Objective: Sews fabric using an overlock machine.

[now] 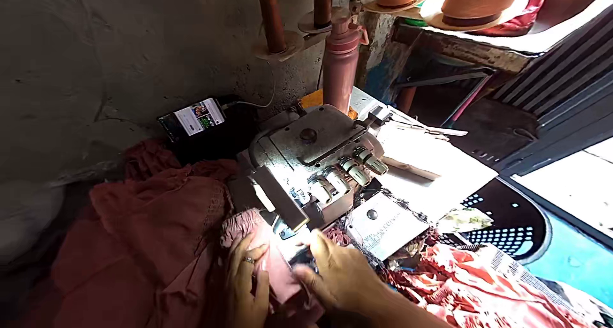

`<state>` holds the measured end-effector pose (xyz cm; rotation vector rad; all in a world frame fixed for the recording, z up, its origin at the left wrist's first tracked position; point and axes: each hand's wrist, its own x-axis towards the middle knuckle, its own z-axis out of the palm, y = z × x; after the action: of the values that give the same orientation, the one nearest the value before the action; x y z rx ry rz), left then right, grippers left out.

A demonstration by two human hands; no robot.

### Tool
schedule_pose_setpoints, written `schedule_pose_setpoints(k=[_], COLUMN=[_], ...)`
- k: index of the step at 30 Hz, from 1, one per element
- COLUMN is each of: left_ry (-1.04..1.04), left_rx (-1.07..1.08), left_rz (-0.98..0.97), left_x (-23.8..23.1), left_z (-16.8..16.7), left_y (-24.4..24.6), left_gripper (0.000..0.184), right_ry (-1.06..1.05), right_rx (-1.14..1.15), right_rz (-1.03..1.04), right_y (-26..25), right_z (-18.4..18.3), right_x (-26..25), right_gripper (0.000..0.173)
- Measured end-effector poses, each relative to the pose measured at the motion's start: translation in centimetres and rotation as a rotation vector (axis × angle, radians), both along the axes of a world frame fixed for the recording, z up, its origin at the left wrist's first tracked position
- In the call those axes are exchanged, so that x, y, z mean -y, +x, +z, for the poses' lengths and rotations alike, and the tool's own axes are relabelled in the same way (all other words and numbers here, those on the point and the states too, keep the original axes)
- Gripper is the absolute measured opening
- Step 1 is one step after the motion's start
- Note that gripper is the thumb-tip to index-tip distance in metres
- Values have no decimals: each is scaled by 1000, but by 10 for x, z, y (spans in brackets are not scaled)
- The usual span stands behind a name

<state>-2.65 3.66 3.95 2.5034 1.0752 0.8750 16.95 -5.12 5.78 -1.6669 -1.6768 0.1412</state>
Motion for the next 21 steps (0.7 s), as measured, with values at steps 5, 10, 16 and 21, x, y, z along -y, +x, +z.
schedule_pose_setpoints(k=[5,10,16,21], left_ry=[59,67,112,-166], left_rx=[29,57,30,-130], left_rz=[91,85,126,1], left_x=[23,24,-32,-81], left_z=[-3,-2,32,54], left_y=[5,7,21,44], left_gripper=[33,31,42,28], right_ry=[164,140,42,14], right_rx=[347,297,204,73], right_rz=[-153,-71,-100,-72], right_y=[-5,-17,0,11], right_z=[8,5,13,2], right_x=[-34,-51,-22,5], right_gripper=[23,18,28,42])
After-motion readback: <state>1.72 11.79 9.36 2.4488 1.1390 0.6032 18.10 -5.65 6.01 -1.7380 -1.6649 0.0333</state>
